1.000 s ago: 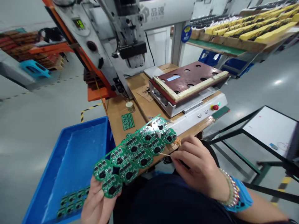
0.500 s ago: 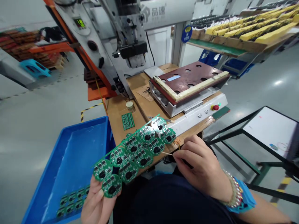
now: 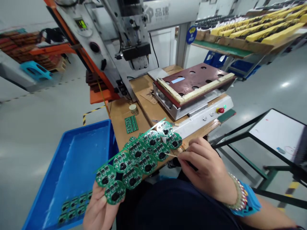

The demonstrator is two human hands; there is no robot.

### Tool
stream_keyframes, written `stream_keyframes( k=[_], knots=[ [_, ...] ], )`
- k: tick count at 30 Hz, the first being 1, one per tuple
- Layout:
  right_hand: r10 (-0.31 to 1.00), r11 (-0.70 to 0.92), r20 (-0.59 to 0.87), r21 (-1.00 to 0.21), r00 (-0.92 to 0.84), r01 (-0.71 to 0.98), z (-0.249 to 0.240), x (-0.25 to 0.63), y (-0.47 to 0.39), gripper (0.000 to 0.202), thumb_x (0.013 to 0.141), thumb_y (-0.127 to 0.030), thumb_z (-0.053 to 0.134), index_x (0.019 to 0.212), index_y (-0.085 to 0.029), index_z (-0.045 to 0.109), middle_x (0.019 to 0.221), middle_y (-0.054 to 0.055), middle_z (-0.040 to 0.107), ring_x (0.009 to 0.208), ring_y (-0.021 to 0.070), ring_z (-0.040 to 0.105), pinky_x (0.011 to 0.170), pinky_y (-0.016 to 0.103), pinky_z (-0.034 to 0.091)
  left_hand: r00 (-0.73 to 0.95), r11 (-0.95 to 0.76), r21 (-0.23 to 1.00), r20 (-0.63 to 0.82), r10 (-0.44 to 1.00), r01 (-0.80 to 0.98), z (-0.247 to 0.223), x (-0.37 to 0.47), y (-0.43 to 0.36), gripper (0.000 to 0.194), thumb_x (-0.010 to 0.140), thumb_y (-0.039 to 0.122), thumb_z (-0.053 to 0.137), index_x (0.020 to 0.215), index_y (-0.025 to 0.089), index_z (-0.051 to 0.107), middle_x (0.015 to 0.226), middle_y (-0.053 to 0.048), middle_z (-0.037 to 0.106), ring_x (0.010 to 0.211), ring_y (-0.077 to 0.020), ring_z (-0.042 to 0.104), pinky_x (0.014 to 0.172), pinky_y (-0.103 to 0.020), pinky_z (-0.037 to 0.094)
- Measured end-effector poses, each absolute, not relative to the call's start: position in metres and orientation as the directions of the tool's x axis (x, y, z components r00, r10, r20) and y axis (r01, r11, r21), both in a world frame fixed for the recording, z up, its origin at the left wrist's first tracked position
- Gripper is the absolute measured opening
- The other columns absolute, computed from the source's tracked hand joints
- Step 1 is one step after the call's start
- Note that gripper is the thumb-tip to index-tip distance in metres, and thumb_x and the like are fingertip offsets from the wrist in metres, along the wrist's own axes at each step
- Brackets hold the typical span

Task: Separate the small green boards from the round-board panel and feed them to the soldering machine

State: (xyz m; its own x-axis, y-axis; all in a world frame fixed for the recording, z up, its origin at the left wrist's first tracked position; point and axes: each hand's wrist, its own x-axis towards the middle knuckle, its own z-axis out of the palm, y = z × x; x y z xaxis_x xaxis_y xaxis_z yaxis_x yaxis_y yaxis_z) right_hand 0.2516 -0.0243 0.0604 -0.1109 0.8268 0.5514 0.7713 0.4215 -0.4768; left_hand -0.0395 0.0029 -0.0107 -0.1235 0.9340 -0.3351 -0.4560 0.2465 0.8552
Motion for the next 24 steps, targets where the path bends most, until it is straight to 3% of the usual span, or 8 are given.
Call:
stream_keyframes(
  k=[11, 17, 24],
  knots=[
    [0.835, 0.402, 0.542, -0.479, -0.098, 0.780, 0.059, 0.252, -0.027, 0.013, 0.079, -0.009, 0.052, 0.080, -0.018, 0.061, 0.067, 0.003, 0.052, 0.070, 0.0158, 0.045, 0.062, 0.031, 0.039, -0.156, 0.229, 0.846, -0.339, 0.928, -0.482, -0.011, -0.041, 0.005, 0.043, 0.053, 0.022, 0.073, 0.095, 0.030, 0.068, 0.080, 0.002, 0.074, 0.059, -0.0191, 0.066, 0.050, -0.029, 0.057],
    [0.834, 0.425, 0.544, -0.529, -0.092, 0.734, 0.062, 0.254, -0.027, 0.013, 0.078, -0.007, 0.053, 0.081, -0.017, 0.061, 0.067, 0.003, 0.053, 0.070, 0.0152, 0.045, 0.063, 0.031, 0.040, -0.161, 0.229, 0.829, -0.354, 0.921, -0.510, -0.015, -0.046, 0.006, 0.041, 0.059, 0.023, 0.069, 0.099, 0.029, 0.066, 0.091, 0.003, 0.074, 0.082, -0.0207, 0.067, 0.064, -0.028, 0.058],
    [0.780, 0.415, 0.626, -0.519, 0.001, 0.748, 0.068, 0.270, -0.026, 0.013, 0.077, -0.007, 0.055, 0.079, -0.018, 0.060, 0.063, 0.001, 0.052, 0.066, 0.0136, 0.045, 0.062, 0.029, 0.041, -0.224, 0.270, 0.816, -0.430, 0.875, -0.511, -0.008, -0.045, 0.009, 0.052, 0.052, 0.023, 0.069, 0.103, 0.032, 0.066, 0.094, 0.003, 0.074, 0.074, -0.0204, 0.068, 0.057, -0.028, 0.059]
  ],
)
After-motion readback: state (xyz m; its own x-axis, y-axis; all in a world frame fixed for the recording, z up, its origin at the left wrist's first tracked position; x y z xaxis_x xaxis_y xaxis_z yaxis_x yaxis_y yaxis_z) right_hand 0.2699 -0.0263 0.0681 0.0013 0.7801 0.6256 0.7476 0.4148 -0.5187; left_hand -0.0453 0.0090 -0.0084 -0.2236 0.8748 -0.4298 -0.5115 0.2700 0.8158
